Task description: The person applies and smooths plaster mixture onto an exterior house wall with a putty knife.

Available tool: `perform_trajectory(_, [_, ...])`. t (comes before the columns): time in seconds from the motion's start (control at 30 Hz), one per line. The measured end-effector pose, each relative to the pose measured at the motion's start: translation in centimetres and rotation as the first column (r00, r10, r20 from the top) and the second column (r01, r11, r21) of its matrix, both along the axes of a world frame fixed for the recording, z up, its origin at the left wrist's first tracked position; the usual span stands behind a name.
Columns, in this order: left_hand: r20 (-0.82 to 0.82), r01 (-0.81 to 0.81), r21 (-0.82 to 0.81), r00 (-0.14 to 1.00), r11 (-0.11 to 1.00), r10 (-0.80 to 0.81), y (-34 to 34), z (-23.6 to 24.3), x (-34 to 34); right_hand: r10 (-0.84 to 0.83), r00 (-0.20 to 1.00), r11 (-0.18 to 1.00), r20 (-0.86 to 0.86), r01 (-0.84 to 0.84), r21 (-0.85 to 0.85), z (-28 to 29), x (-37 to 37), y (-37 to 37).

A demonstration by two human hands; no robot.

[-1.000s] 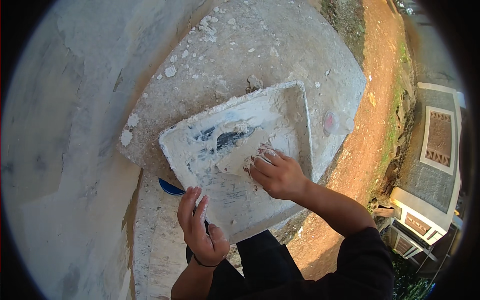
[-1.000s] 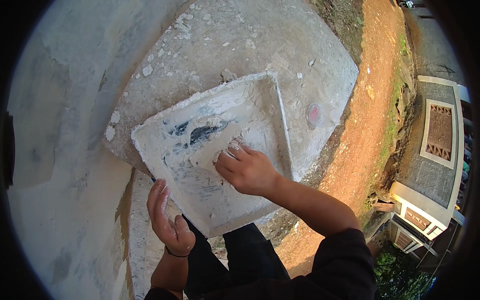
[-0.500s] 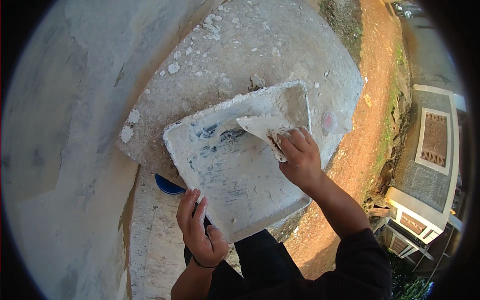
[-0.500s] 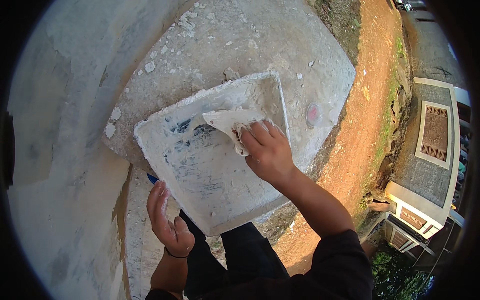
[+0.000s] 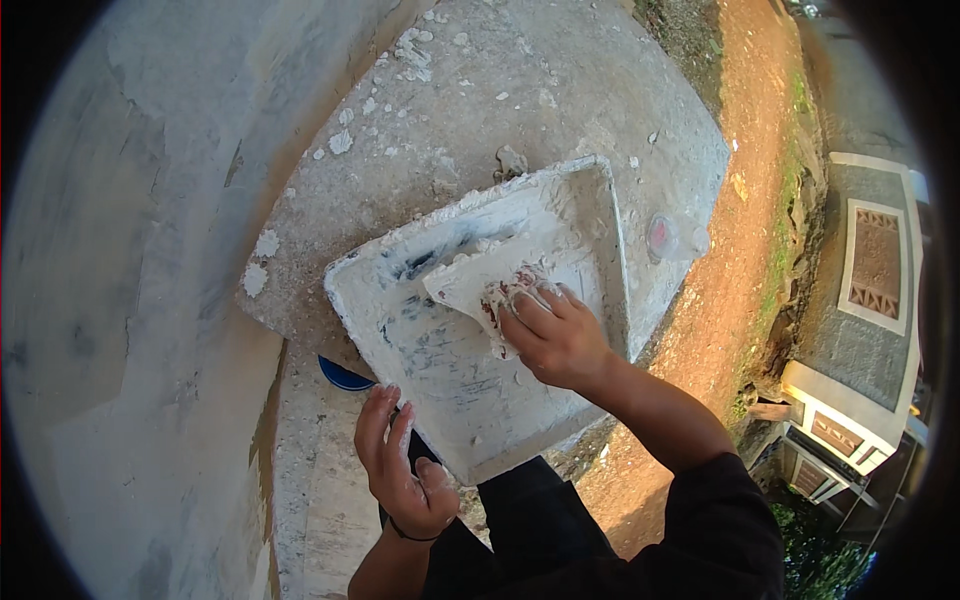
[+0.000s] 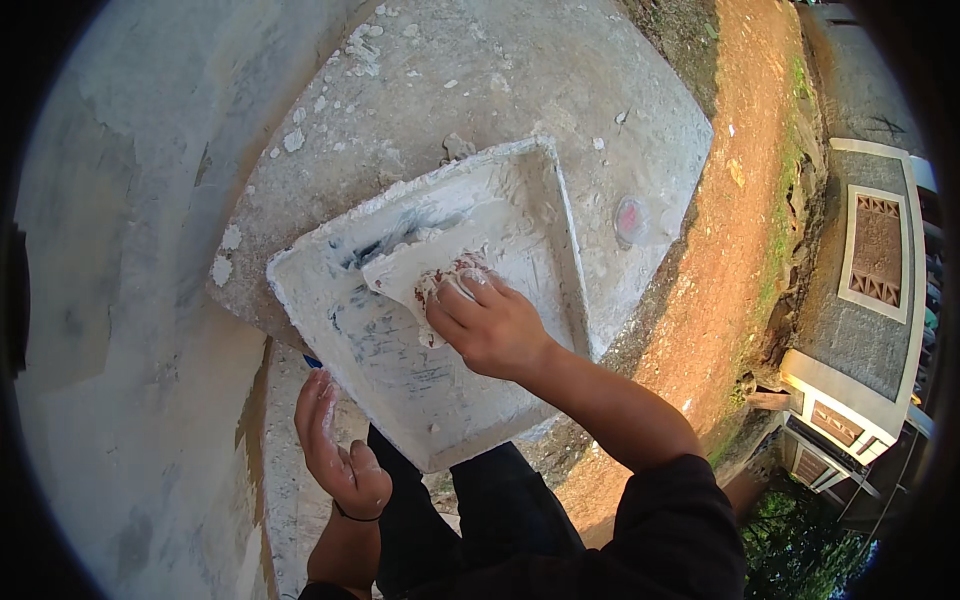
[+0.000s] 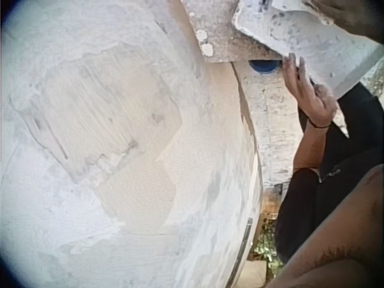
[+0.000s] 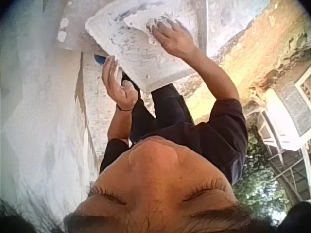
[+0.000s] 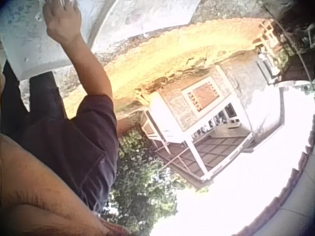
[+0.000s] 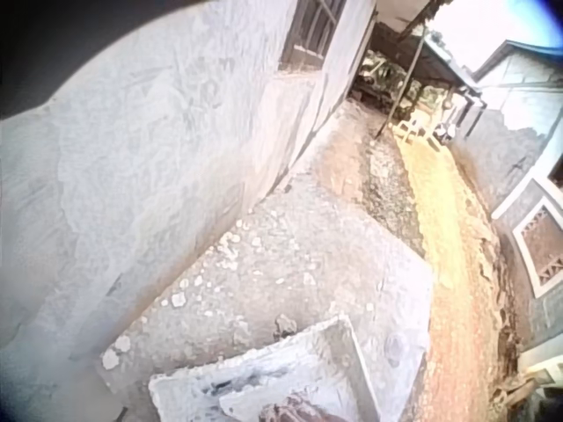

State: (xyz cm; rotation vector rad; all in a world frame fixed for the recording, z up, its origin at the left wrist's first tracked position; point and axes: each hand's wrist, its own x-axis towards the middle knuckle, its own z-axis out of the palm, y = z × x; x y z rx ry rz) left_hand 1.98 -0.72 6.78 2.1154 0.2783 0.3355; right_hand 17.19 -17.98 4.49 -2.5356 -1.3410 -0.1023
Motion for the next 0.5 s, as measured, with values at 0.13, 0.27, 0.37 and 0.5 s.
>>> perform_trajectory(0.13, [0.014, 0.039, 0.029, 0.999, 0.999, -0.040, 0.1, 0.0, 0.1, 0.218, 0.973, 0.967, -0.072, -0.226, -0.117, -1.0, 1.9, -1.4])
perform_trajectory(0.27, [-0.010, 0.034, 0.043, 0.999, 0.999, -0.033, 0.2, -0.3, -0.1, 0.167, 0.986, 0.971, -0.008, -0.166, -0.173, -0.7, 3.0, -2.6])
perform_trajectory(0.37, [-0.011, 0.048, 0.029, 0.999, 0.998, -0.047, -0.2, -0.3, 0.1, 0.155, 0.988, 0.977, 0.021, -0.150, -0.148, -0.5, 1.5, -1.7])
perform_trajectory(0.5, [0.000, 0.045, 0.005, 0.999, 0.999, -0.045, -0.7, -0.1, 0.7, 0.187, 0.981, 0.978, -0.059, -0.191, -0.079, -2.6, 0.4, -0.4])
